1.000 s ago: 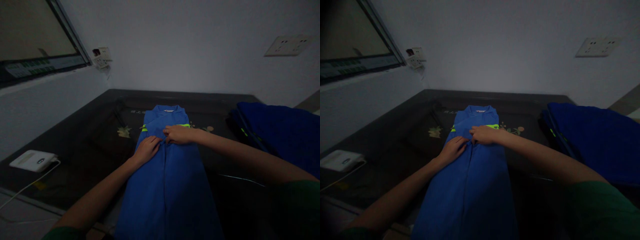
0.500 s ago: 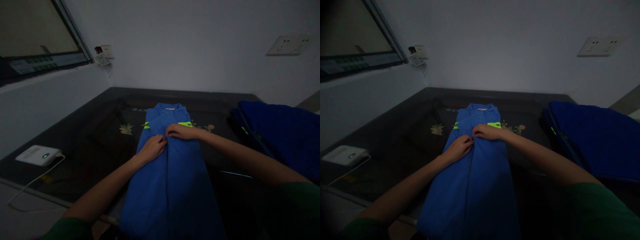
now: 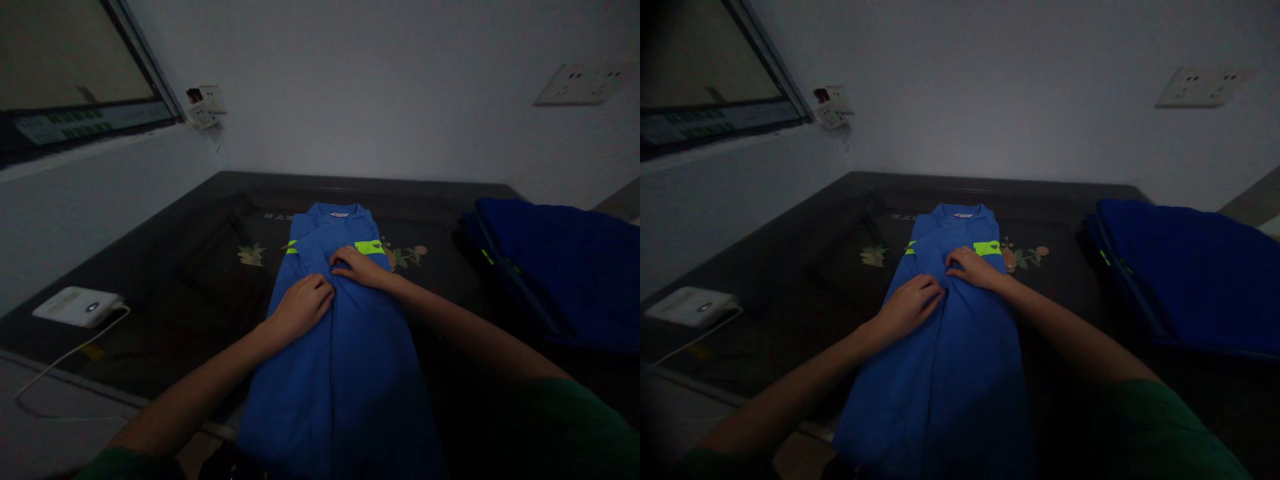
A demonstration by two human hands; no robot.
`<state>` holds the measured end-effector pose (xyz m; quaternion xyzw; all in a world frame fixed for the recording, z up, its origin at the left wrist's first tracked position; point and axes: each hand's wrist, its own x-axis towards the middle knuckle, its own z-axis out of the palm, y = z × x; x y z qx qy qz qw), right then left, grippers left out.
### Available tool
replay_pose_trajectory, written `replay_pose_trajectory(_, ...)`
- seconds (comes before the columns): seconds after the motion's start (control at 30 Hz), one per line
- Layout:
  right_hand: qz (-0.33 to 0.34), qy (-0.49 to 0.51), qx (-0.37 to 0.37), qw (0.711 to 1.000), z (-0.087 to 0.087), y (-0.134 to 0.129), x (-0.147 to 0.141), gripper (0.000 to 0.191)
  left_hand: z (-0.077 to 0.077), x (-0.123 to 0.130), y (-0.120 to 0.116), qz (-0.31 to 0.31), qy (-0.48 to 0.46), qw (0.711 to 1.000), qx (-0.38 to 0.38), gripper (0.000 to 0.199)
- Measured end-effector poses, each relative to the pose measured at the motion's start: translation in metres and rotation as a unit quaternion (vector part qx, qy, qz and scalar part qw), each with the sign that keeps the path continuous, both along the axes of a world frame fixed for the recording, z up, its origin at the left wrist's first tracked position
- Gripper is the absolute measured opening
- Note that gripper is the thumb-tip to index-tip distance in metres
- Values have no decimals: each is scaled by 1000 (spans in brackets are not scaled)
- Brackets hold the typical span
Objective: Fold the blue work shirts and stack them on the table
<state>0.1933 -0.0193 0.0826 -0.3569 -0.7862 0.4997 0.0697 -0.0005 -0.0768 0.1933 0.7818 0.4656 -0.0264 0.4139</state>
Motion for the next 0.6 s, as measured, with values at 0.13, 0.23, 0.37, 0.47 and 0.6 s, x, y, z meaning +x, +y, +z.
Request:
replay_pose_trajectory(0.13, 5, -25, 6, 1000, 0, 1, 3, 13, 66, -13, -30, 22, 7, 975, -222, 34)
replay_pose_trajectory(0.23, 3, -16, 0, 1000, -2, 1, 5, 16, 103, -25, -84, 24, 3, 944, -329, 34)
replay_pose_trajectory(0.37, 12, -33, 5, 999, -5, 0, 5, 19, 121, -21, -155, 61, 22, 934, -352, 17)
replay_pose_trajectory(0.47, 16, -48, 17, 999, -8, -2, 3, 20, 120, -5, -191, 94, 37, 932, -347, 14)
replay_pose_trajectory(0.6, 26, -62, 29, 997, -13, -2, 1, 20, 112, 14, -223, 168, 38, 926, -335, 11)
